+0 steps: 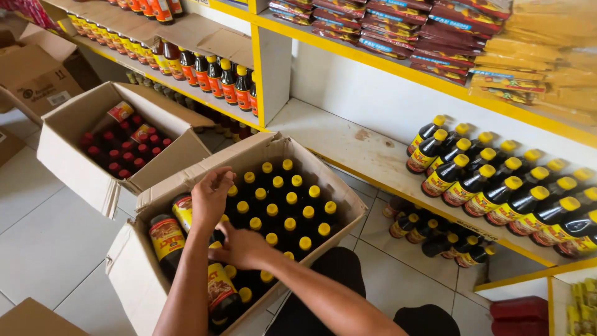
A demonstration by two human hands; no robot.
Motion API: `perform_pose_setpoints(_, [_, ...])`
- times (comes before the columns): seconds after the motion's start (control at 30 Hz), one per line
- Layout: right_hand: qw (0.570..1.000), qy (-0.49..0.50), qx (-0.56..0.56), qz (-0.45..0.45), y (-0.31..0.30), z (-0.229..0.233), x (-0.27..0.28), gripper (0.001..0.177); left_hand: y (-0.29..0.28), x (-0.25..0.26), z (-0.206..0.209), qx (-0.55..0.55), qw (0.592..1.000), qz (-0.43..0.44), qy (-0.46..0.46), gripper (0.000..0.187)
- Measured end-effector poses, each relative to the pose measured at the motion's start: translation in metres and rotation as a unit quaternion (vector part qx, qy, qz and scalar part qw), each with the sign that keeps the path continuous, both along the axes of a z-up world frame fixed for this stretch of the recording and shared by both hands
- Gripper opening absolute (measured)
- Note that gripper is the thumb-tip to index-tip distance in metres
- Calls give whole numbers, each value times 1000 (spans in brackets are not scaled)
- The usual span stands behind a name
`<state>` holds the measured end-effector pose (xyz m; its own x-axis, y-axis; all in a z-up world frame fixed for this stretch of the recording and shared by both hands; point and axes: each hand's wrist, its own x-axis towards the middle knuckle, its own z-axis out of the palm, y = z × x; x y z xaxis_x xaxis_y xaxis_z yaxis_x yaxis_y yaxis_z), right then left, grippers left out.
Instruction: The person takes bottles of dark liquid with yellow caps from a cardboard box on the floor and places them onto a yellow shelf. The person arranges the bottles in neat rows, filling the available space on the shelf.
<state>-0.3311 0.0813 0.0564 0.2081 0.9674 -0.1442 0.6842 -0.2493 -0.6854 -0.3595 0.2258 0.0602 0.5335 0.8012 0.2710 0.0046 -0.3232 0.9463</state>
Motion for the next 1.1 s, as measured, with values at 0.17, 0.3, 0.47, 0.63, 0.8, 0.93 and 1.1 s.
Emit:
perform_pose_setpoints(0.17, [996, -20, 79, -33, 23, -54, -19, 62, -5, 2, -4, 17, 1000, 6, 2, 25])
perform_pose_setpoints(0.3, [978, 94, 167, -85, 4, -31, 9, 50, -20, -7, 24, 72, 996, 3, 58, 27])
perform_pose_setpoints(0.47, [921, 213, 248, -212, -35, 2, 70, 27, -9, -6, 8, 56, 987, -136, 67, 39])
perform_pose_setpoints(0.63, [850, 308, 327, -276, -79, 17, 131, 26, -46, 12, 41, 163, 932, -292, 138, 81])
perform_pose_setpoints(0.8, [725, 515, 362, -279, -120, 32, 154, 24, -88, 34, 65, 89, 912, -338, 214, 76])
perform_pose_setpoints(0.93, [654, 602, 367, -276, -127, 11, 166, 30, -97, 46, 51, 41, 898, -369, 235, 64])
perform_pose_setpoints(1.1, [712, 409, 440, -363, -107, -31, 158, 36, -112, 62, 42, -3, 934, -257, 249, 69])
